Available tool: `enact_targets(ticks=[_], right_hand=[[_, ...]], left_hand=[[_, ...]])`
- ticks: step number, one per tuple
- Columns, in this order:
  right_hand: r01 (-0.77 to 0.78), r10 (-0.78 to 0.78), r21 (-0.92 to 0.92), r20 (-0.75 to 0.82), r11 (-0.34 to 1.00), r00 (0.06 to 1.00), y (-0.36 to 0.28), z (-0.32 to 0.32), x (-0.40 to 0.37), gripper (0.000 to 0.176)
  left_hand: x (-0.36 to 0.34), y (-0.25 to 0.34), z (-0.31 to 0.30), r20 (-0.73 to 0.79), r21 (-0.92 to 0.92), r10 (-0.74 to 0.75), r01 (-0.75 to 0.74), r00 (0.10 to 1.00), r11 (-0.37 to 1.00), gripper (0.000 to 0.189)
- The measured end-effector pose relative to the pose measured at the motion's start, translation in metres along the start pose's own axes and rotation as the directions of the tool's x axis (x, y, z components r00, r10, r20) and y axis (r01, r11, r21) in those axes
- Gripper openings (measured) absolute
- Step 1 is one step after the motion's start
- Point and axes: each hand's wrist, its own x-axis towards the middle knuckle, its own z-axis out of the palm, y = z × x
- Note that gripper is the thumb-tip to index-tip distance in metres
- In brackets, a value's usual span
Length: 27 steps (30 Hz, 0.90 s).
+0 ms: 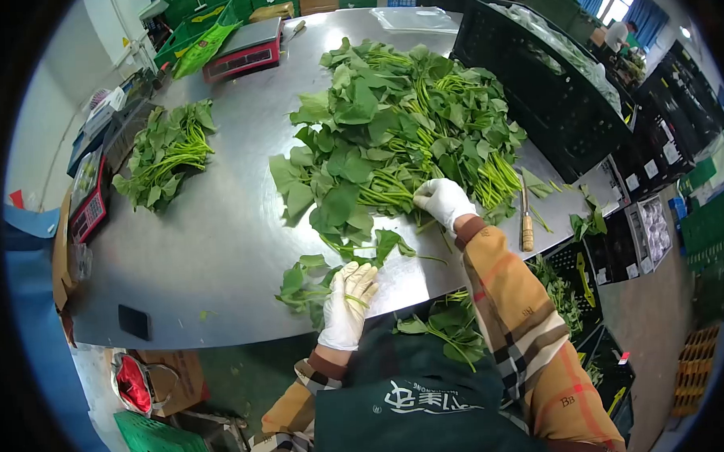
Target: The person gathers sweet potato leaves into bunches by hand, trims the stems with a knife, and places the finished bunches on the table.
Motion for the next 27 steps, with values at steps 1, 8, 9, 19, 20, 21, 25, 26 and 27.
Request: enact_targets(ticks=[1, 8, 9, 19, 20, 21, 25, 26, 27], right_hand=[[-0.020, 0.016, 0.033, 0.119, 0.999, 0.993, -0.003, -0.004, -0.006, 0.023], [-0.097, -0.037, 0.529, 0.237, 0.843, 0.971, 0.010, 0.014, -0.040, 0.032], [-0.083, -0.050, 0.625, 0.192, 0.777, 0.980, 0.000, 0.009, -0.049, 0.031], [-0.019, -0.125, 0.550, 0.223, 0.835, 0.967, 0.002, 0.018, -0.076, 0.019], [-0.036, -0.114, 0.664, 0.181, 0.747, 0.977, 0.003, 0.013, -0.075, 0.019], [-0.048, -0.094, 0.766, 0.141, 0.641, 0.986, -0.013, -0.004, -0.079, 0.019], [0.102, -0.036, 0.870, -0.097, 0.483, 0.995, -0.043, -0.040, -0.095, 0.020], [0.097, -0.126, 0.645, -0.001, 0.758, 0.992, -0.014, -0.028, -0.086, 0.019], [0.123, -0.172, 0.335, 0.120, 0.934, 0.978, -0.009, -0.026, -0.083, 0.018]], left_hand=[[-0.001, 0.000, 0.001, -0.002, 0.008, 0.005, -0.005, 1.000, 1.000, 0.041], [0.000, 0.000, 0.000, 0.019, 0.003, 0.019, -0.019, 1.000, 1.000, 0.040], [-0.002, 0.000, 0.002, 0.016, 0.001, 0.017, -0.017, 1.000, 1.000, 0.040], [0.001, -0.002, -0.003, 0.026, 0.026, 0.035, -0.036, 0.999, 0.999, 0.040], [0.000, -0.004, -0.004, 0.023, 0.027, 0.041, -0.041, 0.999, 0.999, 0.040], [0.000, -0.004, -0.003, 0.019, 0.029, 0.045, -0.045, 0.999, 0.999, 0.040], [0.001, -0.005, -0.003, 0.014, 0.041, 0.048, -0.049, 0.999, 0.998, 0.042], [0.001, -0.005, -0.003, 0.023, 0.050, 0.051, -0.052, 0.998, 0.997, 0.042], [0.001, -0.005, -0.004, 0.032, 0.056, 0.054, -0.056, 0.998, 0.997, 0.043]])
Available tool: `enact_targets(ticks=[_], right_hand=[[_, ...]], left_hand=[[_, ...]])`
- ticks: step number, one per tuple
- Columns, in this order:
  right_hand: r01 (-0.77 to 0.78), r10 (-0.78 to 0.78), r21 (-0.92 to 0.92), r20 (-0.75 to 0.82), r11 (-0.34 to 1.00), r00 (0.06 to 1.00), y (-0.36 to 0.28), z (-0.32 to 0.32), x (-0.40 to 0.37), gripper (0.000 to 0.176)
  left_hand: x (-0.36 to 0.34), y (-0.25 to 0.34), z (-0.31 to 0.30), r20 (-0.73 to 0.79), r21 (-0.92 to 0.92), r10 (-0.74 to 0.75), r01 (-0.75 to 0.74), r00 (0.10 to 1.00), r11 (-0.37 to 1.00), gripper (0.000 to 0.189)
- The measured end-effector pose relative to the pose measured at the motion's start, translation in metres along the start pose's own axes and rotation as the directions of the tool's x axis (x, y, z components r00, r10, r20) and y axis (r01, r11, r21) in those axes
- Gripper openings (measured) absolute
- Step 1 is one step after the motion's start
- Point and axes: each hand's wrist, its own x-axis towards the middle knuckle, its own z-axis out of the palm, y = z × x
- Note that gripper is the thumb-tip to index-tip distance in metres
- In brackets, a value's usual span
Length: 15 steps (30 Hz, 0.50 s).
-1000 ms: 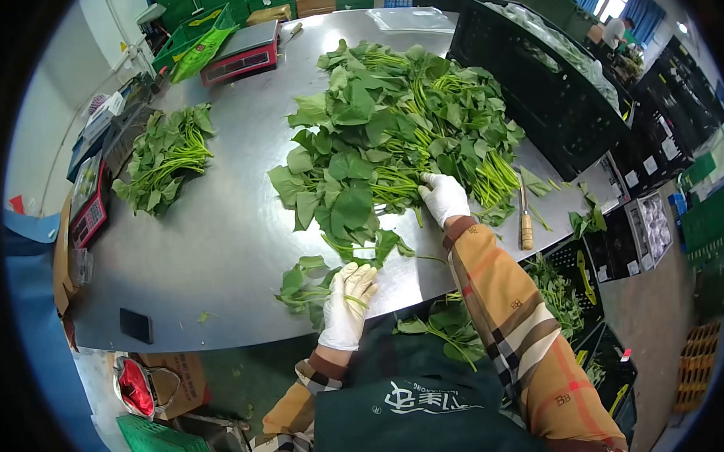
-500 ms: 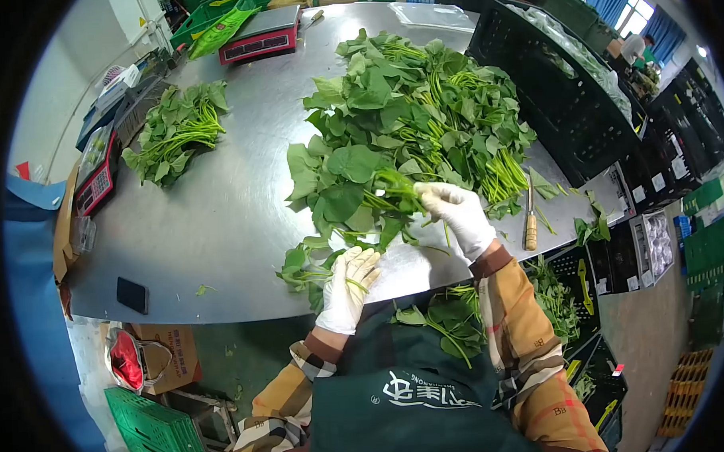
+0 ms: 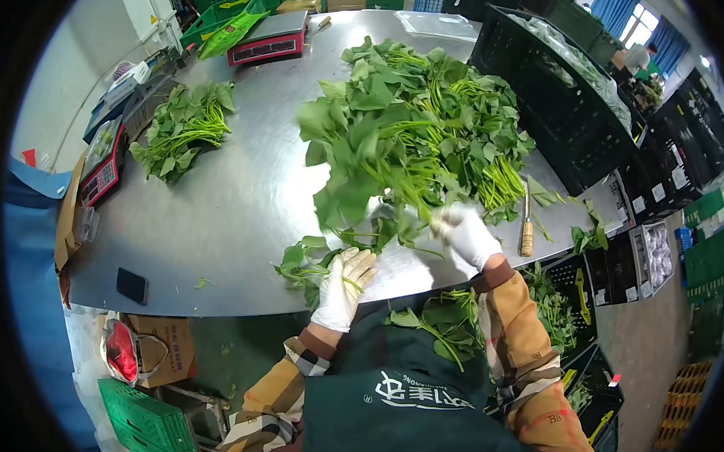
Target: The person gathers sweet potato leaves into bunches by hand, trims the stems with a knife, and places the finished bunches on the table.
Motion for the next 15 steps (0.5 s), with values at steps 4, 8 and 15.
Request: enact_targets(ticks=[4, 8, 15], right_hand=[[-0.080, 0.142, 0.351, -0.153, 0.933, 0.978, 0.002, -0.010, -0.022, 0.020], [0.110, 0.076, 0.650, -0.252, 0.752, 0.965, -0.021, -0.027, -0.039, 0.021], [0.093, 0.069, 0.775, -0.174, 0.625, 0.982, -0.007, -0.028, -0.044, 0.028]], left_hand=[[0.000, -0.002, -0.002, 0.008, -0.016, 0.010, -0.010, 1.000, 1.000, 0.044], [0.000, -0.003, -0.002, -0.005, 0.000, 0.034, -0.034, 0.999, 0.999, 0.040], [-0.001, -0.006, 0.000, -0.011, -0.032, 0.090, -0.091, 0.996, 0.995, 0.037]])
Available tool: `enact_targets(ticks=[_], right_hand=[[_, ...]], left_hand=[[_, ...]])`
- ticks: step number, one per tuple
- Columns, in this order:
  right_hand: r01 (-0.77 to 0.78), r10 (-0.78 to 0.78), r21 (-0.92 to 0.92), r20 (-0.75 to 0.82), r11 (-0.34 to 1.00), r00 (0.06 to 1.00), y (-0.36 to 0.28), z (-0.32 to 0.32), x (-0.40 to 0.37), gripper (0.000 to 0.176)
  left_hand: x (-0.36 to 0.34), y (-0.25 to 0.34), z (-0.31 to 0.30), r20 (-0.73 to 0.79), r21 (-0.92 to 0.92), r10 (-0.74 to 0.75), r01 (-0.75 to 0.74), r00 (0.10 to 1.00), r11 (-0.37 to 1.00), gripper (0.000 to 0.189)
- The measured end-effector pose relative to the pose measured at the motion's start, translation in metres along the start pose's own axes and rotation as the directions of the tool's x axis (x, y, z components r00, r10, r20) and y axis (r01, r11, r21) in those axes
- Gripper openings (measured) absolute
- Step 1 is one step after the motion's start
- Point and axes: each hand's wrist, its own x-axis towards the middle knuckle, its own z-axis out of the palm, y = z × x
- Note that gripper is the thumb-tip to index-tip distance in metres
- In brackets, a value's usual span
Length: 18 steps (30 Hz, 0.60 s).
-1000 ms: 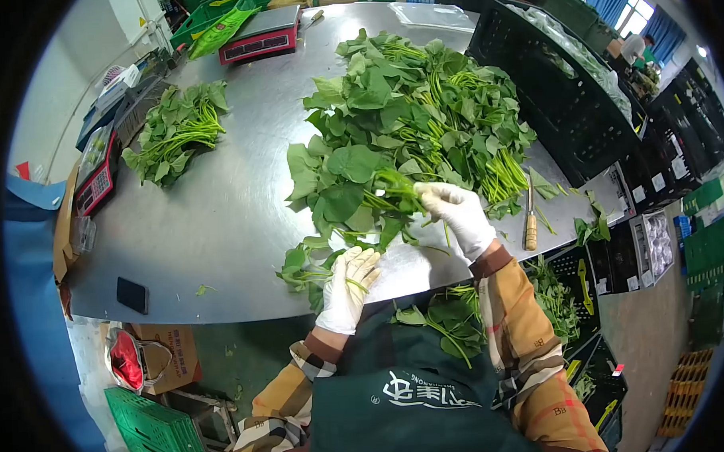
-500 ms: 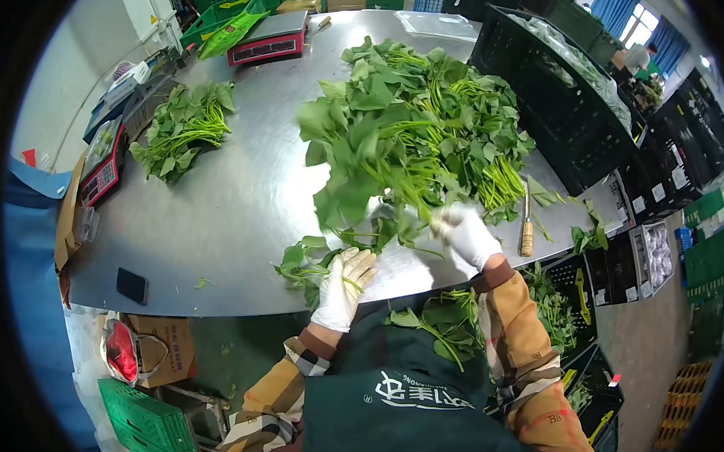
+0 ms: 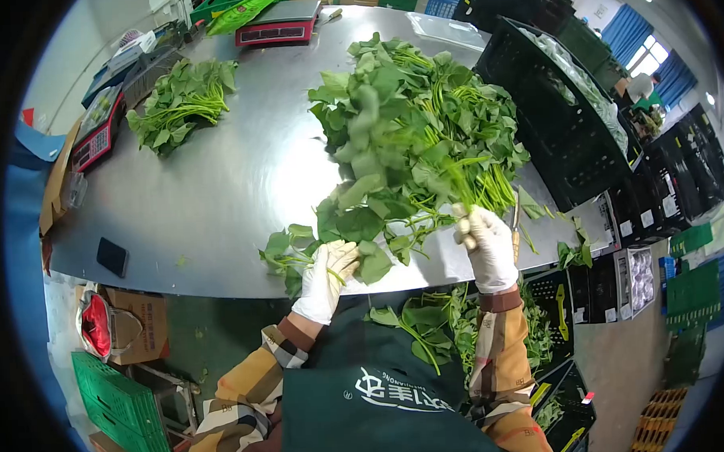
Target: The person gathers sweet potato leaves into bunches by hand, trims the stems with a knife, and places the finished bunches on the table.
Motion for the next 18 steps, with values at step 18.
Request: enact_targets(ticks=[18], right_hand=[[0.545, -0.416, -0.802, 0.421, 0.245, 0.806, 0.033, 0.052, -0.054, 0.018]], left_hand=[[-0.023, 0.062, 0.071, 0.138, 0.090, -0.030, 0.017, 0.990, 0.996, 0.023]])
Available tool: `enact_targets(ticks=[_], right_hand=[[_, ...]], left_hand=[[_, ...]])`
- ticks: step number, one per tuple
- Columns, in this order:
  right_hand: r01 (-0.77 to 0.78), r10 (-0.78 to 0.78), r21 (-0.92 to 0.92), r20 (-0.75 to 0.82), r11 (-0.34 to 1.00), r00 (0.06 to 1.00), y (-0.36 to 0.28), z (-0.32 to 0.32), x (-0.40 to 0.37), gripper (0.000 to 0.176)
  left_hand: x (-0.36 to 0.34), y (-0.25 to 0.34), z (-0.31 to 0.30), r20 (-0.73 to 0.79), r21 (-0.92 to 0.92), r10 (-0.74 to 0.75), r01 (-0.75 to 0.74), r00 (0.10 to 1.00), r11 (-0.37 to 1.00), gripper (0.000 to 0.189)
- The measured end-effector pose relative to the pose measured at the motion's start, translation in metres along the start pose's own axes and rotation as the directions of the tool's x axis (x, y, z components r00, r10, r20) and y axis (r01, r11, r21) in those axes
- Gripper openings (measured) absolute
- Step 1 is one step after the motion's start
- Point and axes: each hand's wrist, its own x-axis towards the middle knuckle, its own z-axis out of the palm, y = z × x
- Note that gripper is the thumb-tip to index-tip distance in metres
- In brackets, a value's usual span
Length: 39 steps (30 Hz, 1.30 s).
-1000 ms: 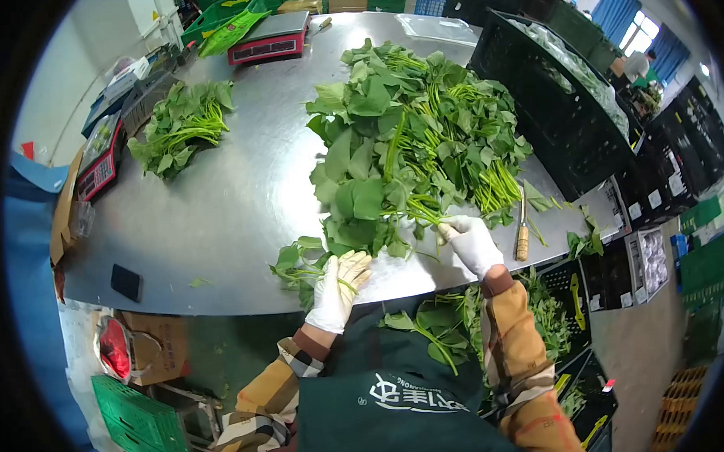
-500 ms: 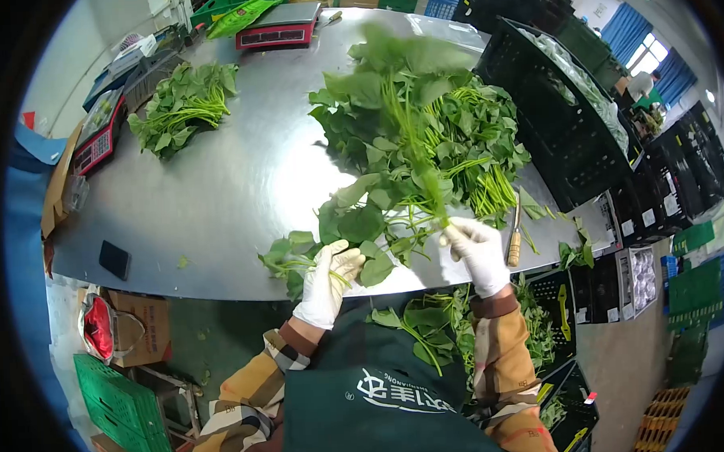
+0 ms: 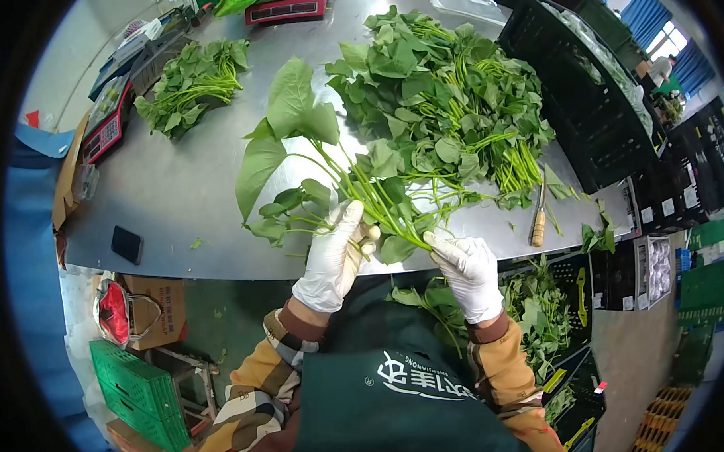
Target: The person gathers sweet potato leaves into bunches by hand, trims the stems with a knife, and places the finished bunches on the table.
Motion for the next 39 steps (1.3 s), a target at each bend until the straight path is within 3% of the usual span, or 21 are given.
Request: enact_targets(ticks=[3, 5, 9, 10, 11, 12, 13, 15, 17, 18, 20, 21, 23, 25, 26, 27, 28, 30, 31, 33, 39], right_hand=[[0.049, -0.048, -0.010, 0.072, 0.999, 0.996, 0.010, 0.002, -0.006, 0.026], [-0.195, 0.151, 0.253, 0.183, 0.948, 0.971, 0.005, 0.003, -0.006, 0.034], [-0.559, 0.337, 0.575, 0.453, 0.597, 0.826, -0.007, 0.005, 0.010, 0.048], [-0.706, 0.419, 0.466, 0.580, 0.533, 0.699, -0.016, -0.008, 0.022, 0.041], [-0.739, 0.492, 0.371, 0.568, 0.563, 0.660, -0.007, 0.000, 0.019, 0.030], [-0.737, 0.544, 0.529, 0.503, 0.421, 0.671, -0.010, 0.002, 0.018, 0.025], [-0.690, 0.600, 0.671, 0.442, 0.272, 0.667, -0.014, 0.005, 0.018, 0.020], [-0.479, 0.620, 0.828, 0.218, 0.291, 0.754, 0.000, 0.010, 0.009, 0.016], [-0.531, 0.735, 0.757, 0.099, 0.382, 0.670, 0.006, -0.021, 0.002, 0.015], [-0.324, 0.680, 0.825, -0.096, 0.463, 0.726, 0.028, -0.031, -0.015, 0.013], [0.068, 0.841, 0.987, -0.159, 0.145, 0.517, 0.073, -0.067, -0.050, 0.032], [0.278, 0.742, 0.957, -0.127, -0.082, 0.658, 0.114, -0.092, -0.084, 0.045], [0.322, 0.793, 0.913, 0.002, -0.250, 0.609, 0.102, -0.124, -0.092, 0.060], [0.113, 0.869, 0.975, 0.112, -0.189, 0.482, 0.064, -0.113, -0.068, 0.063], [-0.132, 0.831, 0.991, 0.071, 0.003, 0.552, 0.056, -0.091, -0.066, 0.058], [-0.392, 0.869, 0.912, 0.096, 0.118, 0.486, 0.045, -0.070, -0.055, 0.050], [-0.486, 0.745, 0.864, 0.238, 0.132, 0.624, 0.026, -0.060, -0.049, 0.043], [-0.655, 0.574, 0.742, 0.477, 0.144, 0.666, -0.006, -0.048, -0.029, 0.040], [-0.697, 0.520, 0.690, 0.531, 0.193, 0.669, -0.004, -0.032, -0.034, 0.035], [-0.678, 0.575, 0.691, 0.457, 0.252, 0.679, -0.010, -0.013, -0.035, 0.030], [-0.574, 0.722, 0.784, 0.255, 0.235, 0.644, -0.023, 0.012, -0.038, 0.027]], left_hand=[[-0.003, 0.000, -0.003, -0.048, 0.094, -0.018, 0.023, 0.999, 0.995, 0.019], [-0.004, -0.002, -0.004, -0.053, 0.190, -0.025, 0.035, 0.998, 0.981, 0.020], [-0.007, -0.014, -0.002, -0.041, 0.336, -0.083, 0.092, 0.996, 0.937, 0.021], [-0.008, -0.019, -0.002, -0.041, 0.362, -0.094, 0.102, 0.995, 0.927, 0.021], [-0.008, -0.022, -0.001, -0.041, 0.387, -0.103, 0.111, 0.994, 0.915, 0.021], [-0.008, -0.021, 0.000, -0.045, 0.412, -0.080, 0.092, 0.996, 0.906, 0.020], [-0.007, -0.021, 0.000, -0.065, 0.345, -0.020, 0.041, 0.998, 0.938, 0.020], [-0.005, -0.020, 0.000, -0.121, 0.206, 0.098, -0.072, 0.988, 0.976, 0.019], [-0.004, -0.009, 0.001, -0.167, -0.027, 0.059, -0.064, 0.984, 0.998, 0.016], [0.001, -0.007, -0.009, -0.225, -0.106, 0.084, -0.110, 0.971, 0.988, 0.016], [0.008, 0.006, -0.025, -0.230, -0.199, 0.136, -0.183, 0.964, 0.963, 0.018], [0.009, 0.010, -0.029, -0.204, -0.171, 0.141, -0.177, 0.969, 0.969, 0.019], [0.010, 0.006, -0.025, -0.108, -0.206, 0.054, -0.075, 0.993, 0.976, 0.008], [0.008, -0.009, -0.010, 0.038, -0.137, -0.008, 0.013, 0.999, 0.990, 0.013], [0.006, -0.019, -0.003, 0.047, -0.131, -0.036, 0.042, 0.998, 0.991, 0.020], [0.005, -0.024, 0.004, 0.063, -0.032, -0.073, 0.075, 0.995, 0.997, 0.024], [0.005, -0.029, 0.011, 0.118, 0.002, -0.088, 0.089, 0.989, 0.996, 0.025], [0.002, -0.036, 0.011, 0.148, 0.114, -0.128, 0.112, 0.981, 0.987, 0.029], [0.000, -0.036, 0.013, 0.125, 0.156, -0.127, 0.107, 0.984, 0.982, 0.030], [-0.003, -0.033, 0.018, 0.079, 0.246, -0.118, 0.095, 0.990, 0.964, 0.032], [-0.023, -0.039, 0.023, 0.022, 0.395, -0.237, 0.209, 0.971, 0.894, 0.032]])
